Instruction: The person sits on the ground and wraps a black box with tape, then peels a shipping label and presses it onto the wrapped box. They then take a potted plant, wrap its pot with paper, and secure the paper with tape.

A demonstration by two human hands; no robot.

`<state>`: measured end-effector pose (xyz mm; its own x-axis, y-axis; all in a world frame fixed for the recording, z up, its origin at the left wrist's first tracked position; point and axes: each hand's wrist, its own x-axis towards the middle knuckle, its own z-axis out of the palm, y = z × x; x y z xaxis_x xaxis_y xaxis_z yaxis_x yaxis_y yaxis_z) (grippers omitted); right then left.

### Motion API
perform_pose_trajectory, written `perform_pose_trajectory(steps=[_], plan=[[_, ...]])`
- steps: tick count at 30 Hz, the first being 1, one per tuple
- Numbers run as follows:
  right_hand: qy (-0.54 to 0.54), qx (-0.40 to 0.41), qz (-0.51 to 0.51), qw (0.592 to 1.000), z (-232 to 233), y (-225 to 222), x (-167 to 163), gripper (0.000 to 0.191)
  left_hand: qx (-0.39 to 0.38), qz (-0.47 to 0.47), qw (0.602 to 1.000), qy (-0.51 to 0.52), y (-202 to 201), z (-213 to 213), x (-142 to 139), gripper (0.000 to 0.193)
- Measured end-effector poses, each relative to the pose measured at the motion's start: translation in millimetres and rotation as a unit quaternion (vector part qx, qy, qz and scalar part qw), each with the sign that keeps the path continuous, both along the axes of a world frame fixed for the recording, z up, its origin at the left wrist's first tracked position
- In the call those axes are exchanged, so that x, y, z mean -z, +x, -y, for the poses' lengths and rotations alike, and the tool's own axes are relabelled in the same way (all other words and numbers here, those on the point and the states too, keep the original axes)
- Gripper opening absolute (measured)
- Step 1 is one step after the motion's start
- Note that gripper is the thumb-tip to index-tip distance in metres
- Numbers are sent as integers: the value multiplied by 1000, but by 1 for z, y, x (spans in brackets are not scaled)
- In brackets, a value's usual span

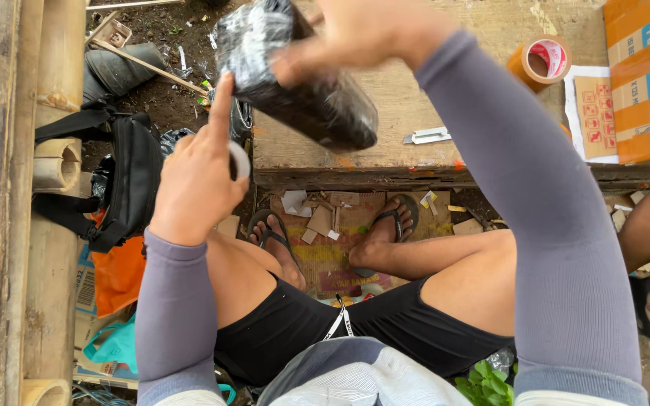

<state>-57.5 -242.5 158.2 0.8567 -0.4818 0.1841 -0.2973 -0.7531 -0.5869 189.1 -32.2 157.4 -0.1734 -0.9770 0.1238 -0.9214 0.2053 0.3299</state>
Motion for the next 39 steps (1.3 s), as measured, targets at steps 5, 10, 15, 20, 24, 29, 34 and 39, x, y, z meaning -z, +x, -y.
perform_pose_trajectory(steps=[5,10,15,20,24,29,34,39], plan=[[65,153,23,986,-84,-10,87,147,-138,86,980,112,27,3,14,121],[-82,158,20,984,-97,0,117,132,-175,94,960,196,48,15,28,127],[-85,151,-69,983,-91,12,96,130,-191,101,956,196,60,14,49,123],[-163,42,-205,964,-57,-11,85,130,-42,46,975,216,62,7,59,72],[-230,47,-386,892,-31,-49,85,130,49,-183,949,250,55,10,46,80],[-233,100,-368,894,-31,-70,88,120,157,-431,884,95,18,31,33,76],[-125,75,-80,986,-107,-60,103,76,12,-672,719,177,-28,72,50,58],[123,240,135,954,-166,-53,88,64,-115,-678,692,218,-63,101,75,50]])
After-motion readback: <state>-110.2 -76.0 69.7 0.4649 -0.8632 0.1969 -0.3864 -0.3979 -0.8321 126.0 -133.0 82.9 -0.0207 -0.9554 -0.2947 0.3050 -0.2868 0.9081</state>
